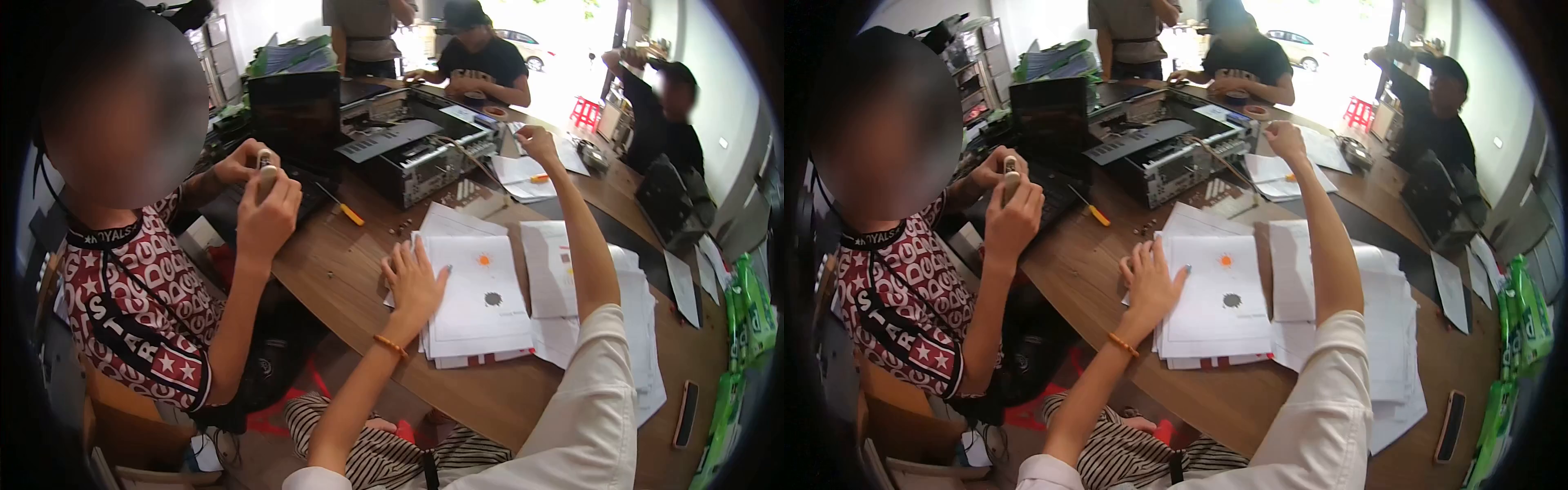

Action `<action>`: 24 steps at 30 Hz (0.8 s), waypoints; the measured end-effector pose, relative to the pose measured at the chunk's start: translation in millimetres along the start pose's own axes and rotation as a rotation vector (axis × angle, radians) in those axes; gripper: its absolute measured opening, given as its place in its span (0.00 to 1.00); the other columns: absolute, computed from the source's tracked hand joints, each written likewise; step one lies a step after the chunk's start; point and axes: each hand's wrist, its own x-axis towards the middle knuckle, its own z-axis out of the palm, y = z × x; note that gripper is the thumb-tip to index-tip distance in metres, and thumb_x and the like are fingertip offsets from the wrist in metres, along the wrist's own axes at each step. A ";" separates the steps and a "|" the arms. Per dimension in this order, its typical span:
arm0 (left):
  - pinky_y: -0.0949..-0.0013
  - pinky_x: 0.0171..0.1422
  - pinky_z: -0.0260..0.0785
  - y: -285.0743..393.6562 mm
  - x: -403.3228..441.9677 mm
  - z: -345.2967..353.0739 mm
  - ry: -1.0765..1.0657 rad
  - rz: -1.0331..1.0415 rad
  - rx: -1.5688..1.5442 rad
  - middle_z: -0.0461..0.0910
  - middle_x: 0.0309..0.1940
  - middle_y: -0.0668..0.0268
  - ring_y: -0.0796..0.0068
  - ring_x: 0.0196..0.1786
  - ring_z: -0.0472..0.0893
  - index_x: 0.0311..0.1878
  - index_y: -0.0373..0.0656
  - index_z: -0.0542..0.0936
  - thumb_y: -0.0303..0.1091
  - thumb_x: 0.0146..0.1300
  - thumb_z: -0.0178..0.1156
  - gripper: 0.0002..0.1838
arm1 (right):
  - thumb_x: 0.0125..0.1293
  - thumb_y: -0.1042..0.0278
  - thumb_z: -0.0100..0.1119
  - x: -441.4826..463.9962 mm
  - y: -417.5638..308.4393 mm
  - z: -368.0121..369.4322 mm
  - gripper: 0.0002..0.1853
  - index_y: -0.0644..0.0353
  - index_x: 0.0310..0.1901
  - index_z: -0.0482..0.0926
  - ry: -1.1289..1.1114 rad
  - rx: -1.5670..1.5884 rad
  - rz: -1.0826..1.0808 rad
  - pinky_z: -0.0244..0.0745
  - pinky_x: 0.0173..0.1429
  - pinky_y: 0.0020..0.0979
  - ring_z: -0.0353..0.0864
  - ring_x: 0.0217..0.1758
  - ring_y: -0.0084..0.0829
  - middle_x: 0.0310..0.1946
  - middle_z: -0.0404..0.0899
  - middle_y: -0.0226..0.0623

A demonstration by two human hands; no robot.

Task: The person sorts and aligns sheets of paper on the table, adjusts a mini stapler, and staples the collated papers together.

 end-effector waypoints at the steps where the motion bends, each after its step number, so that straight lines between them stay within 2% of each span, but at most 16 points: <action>1: 0.51 0.61 0.41 0.4 0.3 0.2 0.013 -0.015 0.019 0.61 0.53 0.52 0.57 0.60 0.55 0.59 0.32 0.56 0.49 0.53 0.55 0.37 | 0.52 0.62 0.53 15.0 0.4 9.3 0.11 0.54 0.34 0.81 0.108 -0.015 0.003 0.71 0.46 0.37 0.78 0.40 0.41 0.33 0.79 0.42; 2: 0.50 0.61 0.41 0.3 0.4 1.4 0.028 -0.005 0.020 0.61 0.53 0.52 0.57 0.60 0.55 0.58 0.32 0.56 0.49 0.53 0.55 0.37 | 0.53 0.64 0.52 31.1 -0.4 18.4 0.11 0.52 0.36 0.81 0.218 -0.024 0.006 0.71 0.47 0.37 0.78 0.41 0.41 0.35 0.79 0.41; 4: 0.50 0.61 0.41 -0.6 1.3 0.9 0.056 -0.020 0.047 0.61 0.53 0.52 0.56 0.60 0.56 0.58 0.32 0.57 0.50 0.53 0.55 0.37 | 0.53 0.66 0.52 48.3 -12.1 29.9 0.11 0.48 0.38 0.80 0.273 -0.061 0.076 0.70 0.47 0.39 0.77 0.42 0.41 0.38 0.78 0.40; 8: 0.50 0.61 0.42 -0.8 1.6 -4.2 0.057 -0.001 0.018 0.61 0.52 0.51 0.56 0.59 0.57 0.57 0.31 0.59 0.50 0.53 0.55 0.36 | 0.54 0.63 0.54 58.1 -28.2 41.0 0.11 0.46 0.40 0.79 0.176 -0.054 0.026 0.69 0.49 0.38 0.76 0.45 0.39 0.39 0.78 0.40; 11: 0.50 0.61 0.42 1.6 4.0 -7.4 0.030 0.017 0.011 0.62 0.52 0.50 0.57 0.59 0.57 0.56 0.31 0.59 0.48 0.53 0.55 0.35 | 0.53 0.61 0.56 66.6 -15.5 55.8 0.13 0.47 0.41 0.78 0.242 -0.178 0.115 0.68 0.50 0.37 0.75 0.46 0.38 0.39 0.77 0.42; 14: 0.51 0.61 0.42 0.7 5.6 -9.0 0.006 0.008 0.019 0.62 0.52 0.50 0.57 0.59 0.57 0.56 0.31 0.59 0.48 0.53 0.55 0.35 | 0.53 0.59 0.56 75.4 6.1 71.1 0.12 0.50 0.39 0.79 0.213 -0.097 0.144 0.70 0.48 0.37 0.76 0.44 0.40 0.36 0.78 0.44; 19: 0.51 0.60 0.43 -0.7 6.7 -8.9 0.037 0.030 -0.018 0.62 0.52 0.50 0.57 0.58 0.57 0.55 0.31 0.61 0.47 0.53 0.55 0.34 | 0.50 0.59 0.54 66.6 1.2 64.6 0.12 0.54 0.33 0.81 0.295 -0.045 0.192 0.72 0.44 0.39 0.79 0.39 0.42 0.32 0.79 0.44; 21: 0.52 0.60 0.43 -1.6 7.6 -6.7 0.039 0.031 -0.008 0.62 0.52 0.50 0.57 0.58 0.57 0.55 0.31 0.61 0.47 0.53 0.55 0.34 | 0.47 0.60 0.55 74.5 -3.4 55.4 0.12 0.54 0.32 0.81 0.235 -0.028 0.266 0.72 0.45 0.37 0.79 0.40 0.41 0.32 0.79 0.44; 23: 0.52 0.60 0.43 -2.1 7.6 -5.9 0.039 0.037 0.006 0.62 0.52 0.50 0.57 0.58 0.57 0.55 0.30 0.61 0.47 0.53 0.55 0.33 | 0.45 0.62 0.58 80.3 -7.5 48.1 0.14 0.54 0.35 0.81 0.045 -0.019 0.395 0.72 0.45 0.36 0.78 0.41 0.41 0.34 0.79 0.45; 24: 0.52 0.60 0.43 -2.1 7.7 -5.8 0.035 0.036 0.004 0.62 0.52 0.50 0.57 0.58 0.57 0.55 0.31 0.61 0.48 0.53 0.55 0.34 | 0.45 0.62 0.58 77.3 -12.2 45.3 0.14 0.54 0.35 0.81 0.049 -0.016 0.399 0.72 0.45 0.36 0.78 0.41 0.41 0.34 0.79 0.45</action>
